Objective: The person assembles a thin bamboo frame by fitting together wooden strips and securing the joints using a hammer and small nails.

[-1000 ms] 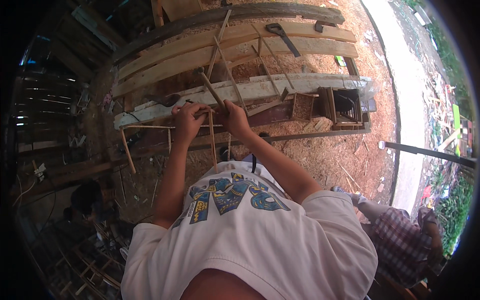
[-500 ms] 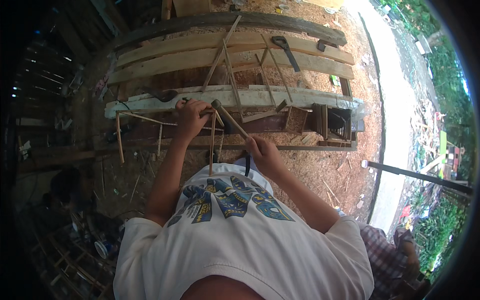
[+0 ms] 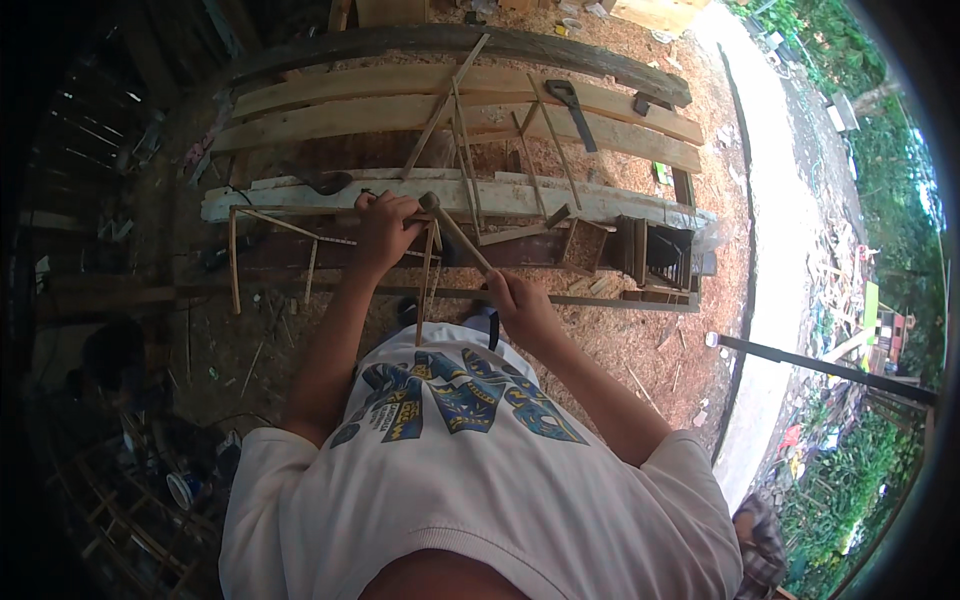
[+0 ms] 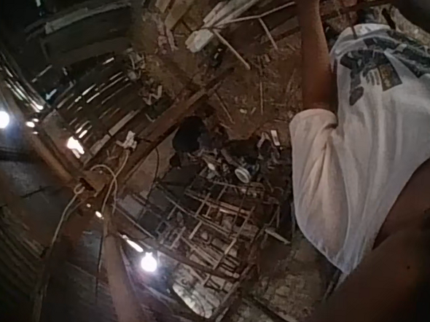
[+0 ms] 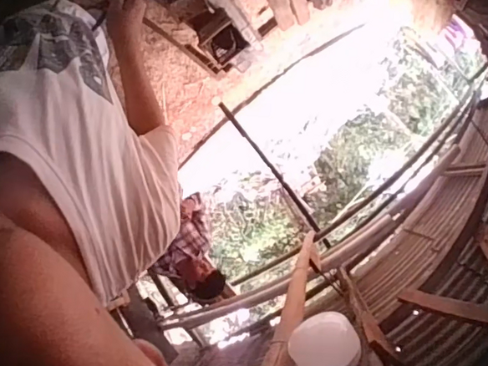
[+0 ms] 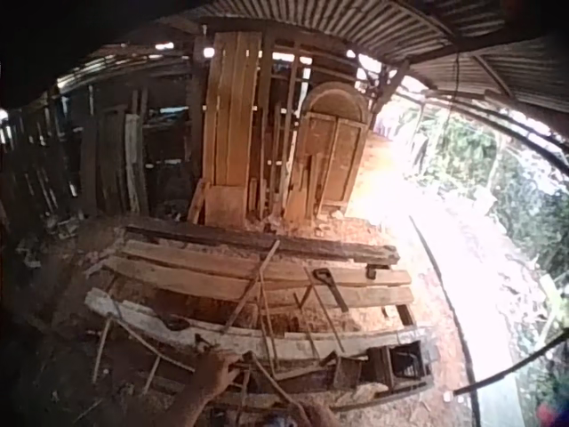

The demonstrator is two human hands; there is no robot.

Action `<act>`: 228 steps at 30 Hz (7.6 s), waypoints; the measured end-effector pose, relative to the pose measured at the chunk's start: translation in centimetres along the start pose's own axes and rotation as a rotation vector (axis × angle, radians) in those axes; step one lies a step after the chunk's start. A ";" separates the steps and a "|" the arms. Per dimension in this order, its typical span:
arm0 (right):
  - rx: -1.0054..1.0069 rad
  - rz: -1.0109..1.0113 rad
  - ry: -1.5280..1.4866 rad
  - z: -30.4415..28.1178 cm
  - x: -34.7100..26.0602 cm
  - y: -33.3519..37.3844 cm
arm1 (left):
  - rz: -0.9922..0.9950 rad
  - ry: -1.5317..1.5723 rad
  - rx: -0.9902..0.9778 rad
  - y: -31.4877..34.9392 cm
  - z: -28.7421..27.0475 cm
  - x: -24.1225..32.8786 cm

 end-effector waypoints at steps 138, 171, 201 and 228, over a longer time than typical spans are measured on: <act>0.166 -0.363 0.425 2.1 4.1 1.3 | 0.006 0.078 -0.028 0.5 -0.3 0.6; 0.075 0.017 -0.358 5.2 4.2 -5.0 | 0.021 0.067 0.014 1.6 -0.3 0.0; 0.077 -0.143 -0.251 7.0 2.4 -12.2 | 0.017 0.041 -0.012 1.1 -0.3 0.9; -0.073 -0.395 -0.144 4.7 2.9 -13.6 | -0.163 -0.027 -0.160 1.0 -0.7 2.1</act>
Point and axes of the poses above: each hand's wrist, its own y-axis away from the middle knuckle, its own z-axis out of the palm, x = y × z, the point moved 2 cm from there along -y, towards the middle knuckle, and after that the axes turned 6 degrees about z, right-handed, at the moved point
